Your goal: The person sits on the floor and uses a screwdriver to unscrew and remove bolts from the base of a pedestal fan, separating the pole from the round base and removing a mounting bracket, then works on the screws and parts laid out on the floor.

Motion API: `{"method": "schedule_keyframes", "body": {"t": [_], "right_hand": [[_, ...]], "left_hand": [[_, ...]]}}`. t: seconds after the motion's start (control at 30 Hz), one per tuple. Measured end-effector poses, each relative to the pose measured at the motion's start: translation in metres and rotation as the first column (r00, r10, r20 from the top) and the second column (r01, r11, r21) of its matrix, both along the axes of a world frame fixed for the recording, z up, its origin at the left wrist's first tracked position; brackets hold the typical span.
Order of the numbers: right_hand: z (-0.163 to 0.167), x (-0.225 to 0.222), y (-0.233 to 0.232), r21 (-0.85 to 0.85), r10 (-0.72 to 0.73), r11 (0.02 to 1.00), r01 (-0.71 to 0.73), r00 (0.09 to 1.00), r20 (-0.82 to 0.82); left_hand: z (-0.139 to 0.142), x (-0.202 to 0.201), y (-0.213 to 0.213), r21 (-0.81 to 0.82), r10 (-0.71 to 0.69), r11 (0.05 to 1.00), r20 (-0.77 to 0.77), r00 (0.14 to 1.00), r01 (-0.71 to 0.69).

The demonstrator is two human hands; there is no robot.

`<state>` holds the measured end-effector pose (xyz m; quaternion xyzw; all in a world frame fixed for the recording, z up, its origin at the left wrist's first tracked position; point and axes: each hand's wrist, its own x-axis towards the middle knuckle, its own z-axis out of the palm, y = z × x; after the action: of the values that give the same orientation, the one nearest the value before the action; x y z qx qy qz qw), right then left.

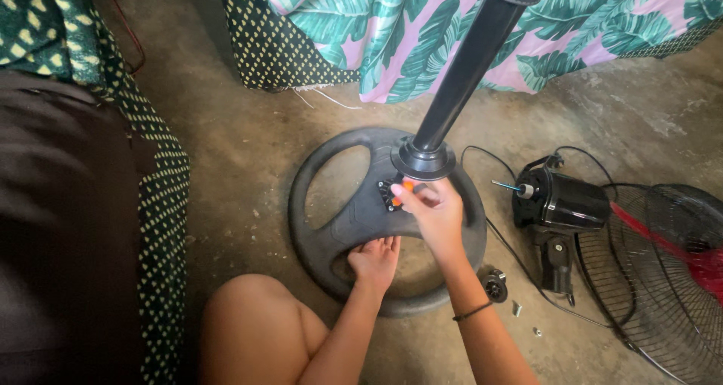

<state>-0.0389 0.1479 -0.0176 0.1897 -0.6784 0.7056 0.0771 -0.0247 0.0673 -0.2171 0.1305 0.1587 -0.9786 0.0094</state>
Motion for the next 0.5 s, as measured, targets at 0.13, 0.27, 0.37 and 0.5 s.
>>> {"method": "schedule_keyframes", "body": {"t": [0.13,0.27,0.37,0.5], "right_hand": [[0.009,0.0,0.001,-0.129,0.028,0.991,-0.017,0.996,0.082],[0.004,0.007,0.001,-0.045,0.045,0.998,-0.045,0.999,0.008],[-0.001,0.005,0.005,0.066,0.0,0.998,0.009,0.991,-0.135],[-0.004,-0.007,0.016,-0.071,-0.043,0.996,0.051,0.993,0.112]], "left_hand": [[0.003,0.002,0.0,-0.032,-0.008,0.999,0.005,1.0,0.008],[0.008,0.004,-0.001,-0.005,-0.008,1.0,0.023,1.0,0.008],[0.009,0.004,-0.001,0.004,-0.009,1.0,0.018,1.0,0.009],[0.007,0.003,0.0,-0.01,-0.011,1.0,0.003,1.0,0.011]]}}
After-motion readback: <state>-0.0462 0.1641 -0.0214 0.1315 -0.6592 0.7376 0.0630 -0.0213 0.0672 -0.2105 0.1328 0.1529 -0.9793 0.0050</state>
